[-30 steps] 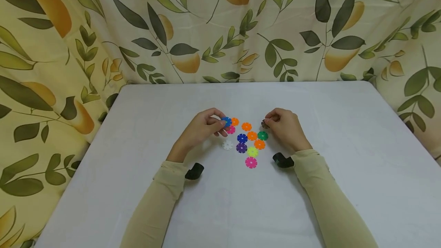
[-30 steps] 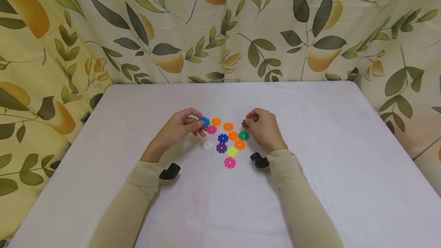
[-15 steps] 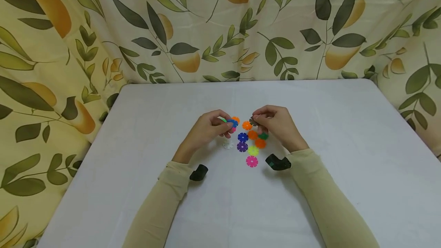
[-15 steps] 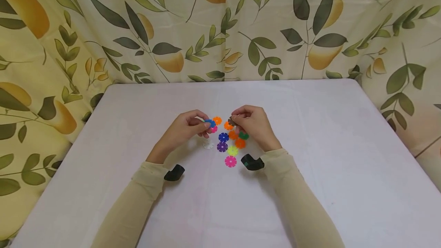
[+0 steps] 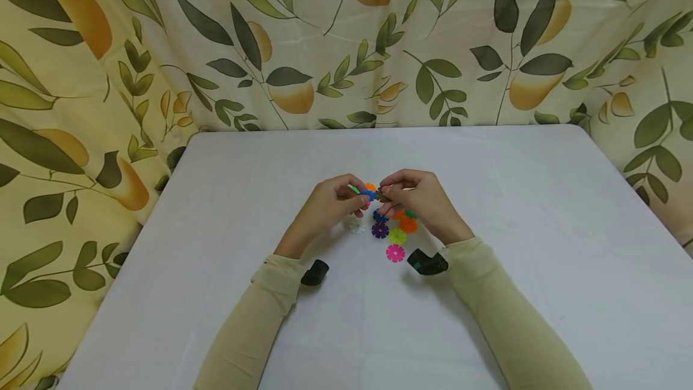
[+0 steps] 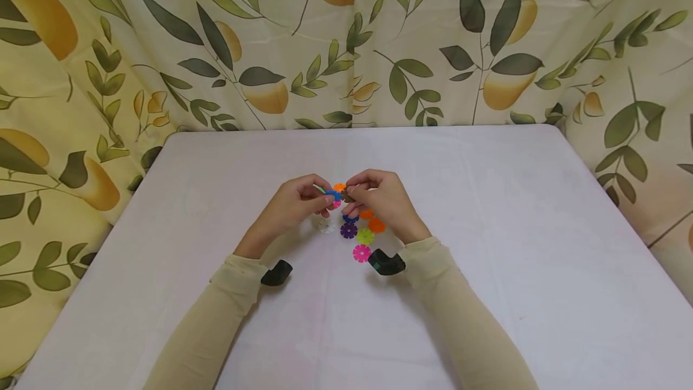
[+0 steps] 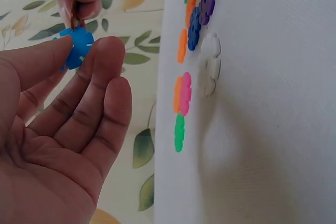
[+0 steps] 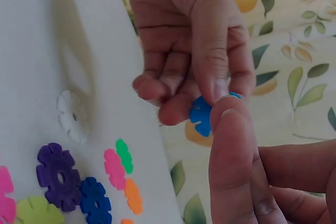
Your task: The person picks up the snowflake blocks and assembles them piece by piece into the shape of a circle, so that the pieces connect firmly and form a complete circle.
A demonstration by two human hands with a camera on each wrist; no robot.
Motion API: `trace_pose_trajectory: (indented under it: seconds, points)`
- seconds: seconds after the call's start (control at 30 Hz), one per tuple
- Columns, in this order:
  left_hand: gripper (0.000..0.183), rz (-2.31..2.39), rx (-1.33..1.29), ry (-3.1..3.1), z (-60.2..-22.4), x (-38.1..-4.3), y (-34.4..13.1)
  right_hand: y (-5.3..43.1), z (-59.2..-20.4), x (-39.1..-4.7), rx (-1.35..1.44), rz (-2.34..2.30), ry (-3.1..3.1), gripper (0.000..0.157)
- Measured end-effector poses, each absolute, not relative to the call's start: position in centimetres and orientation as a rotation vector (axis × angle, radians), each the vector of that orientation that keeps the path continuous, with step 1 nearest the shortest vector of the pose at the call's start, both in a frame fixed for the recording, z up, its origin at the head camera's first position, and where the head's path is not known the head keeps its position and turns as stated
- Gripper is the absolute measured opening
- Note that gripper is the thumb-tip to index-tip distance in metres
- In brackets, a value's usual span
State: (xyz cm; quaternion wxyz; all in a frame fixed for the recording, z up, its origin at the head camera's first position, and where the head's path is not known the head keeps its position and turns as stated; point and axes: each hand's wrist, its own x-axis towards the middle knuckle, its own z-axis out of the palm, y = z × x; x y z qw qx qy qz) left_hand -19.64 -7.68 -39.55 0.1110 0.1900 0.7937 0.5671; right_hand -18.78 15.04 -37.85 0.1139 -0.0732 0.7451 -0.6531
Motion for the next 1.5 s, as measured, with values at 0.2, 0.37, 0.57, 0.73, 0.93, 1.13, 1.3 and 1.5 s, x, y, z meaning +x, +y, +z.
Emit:
trace_pose_trajectory:
  seconds: [0.2,0.37,0.57,0.73,0.93,1.13,1.3,1.5]
  points:
    - [0.007,1.632,0.576,2.422,-39.8,-19.5,-7.2,14.7,-38.2,-18.5,-0.222,-1.918,2.200,0.022]
    - [0.005,1.661,0.643,2.486,-39.8,-19.3,-6.9,14.1,-38.3,-18.5,-0.206,-1.961,2.204,0.018]
    - [0.010,1.624,0.703,2.542,-39.5,-19.2,-6.4,13.7,-38.5,-18.4,-0.194,-2.001,2.211,0.015]
    - [0.008,1.536,0.675,2.516,-39.0,-19.4,-6.7,13.8,-38.5,-18.4,-0.219,-2.000,2.212,0.018]
    - [0.014,1.582,0.622,2.423,-38.9,-19.6,-7.7,14.1,-38.4,-18.5,-0.225,-1.971,2.282,0.023]
    - [0.029,1.705,0.589,2.348,-39.5,-19.9,-7.8,14.1,-38.4,-18.5,-0.234,-1.958,2.297,0.018]
    - [0.022,1.726,0.508,2.279,-39.5,-19.8,-7.5,14.1,-38.2,-18.4,-0.283,-1.947,2.246,0.022]
    - [0.022,1.753,0.447,2.215,-39.4,-19.8,-7.3,14.1,-38.2,-18.4,-0.329,-1.923,2.233,0.023]
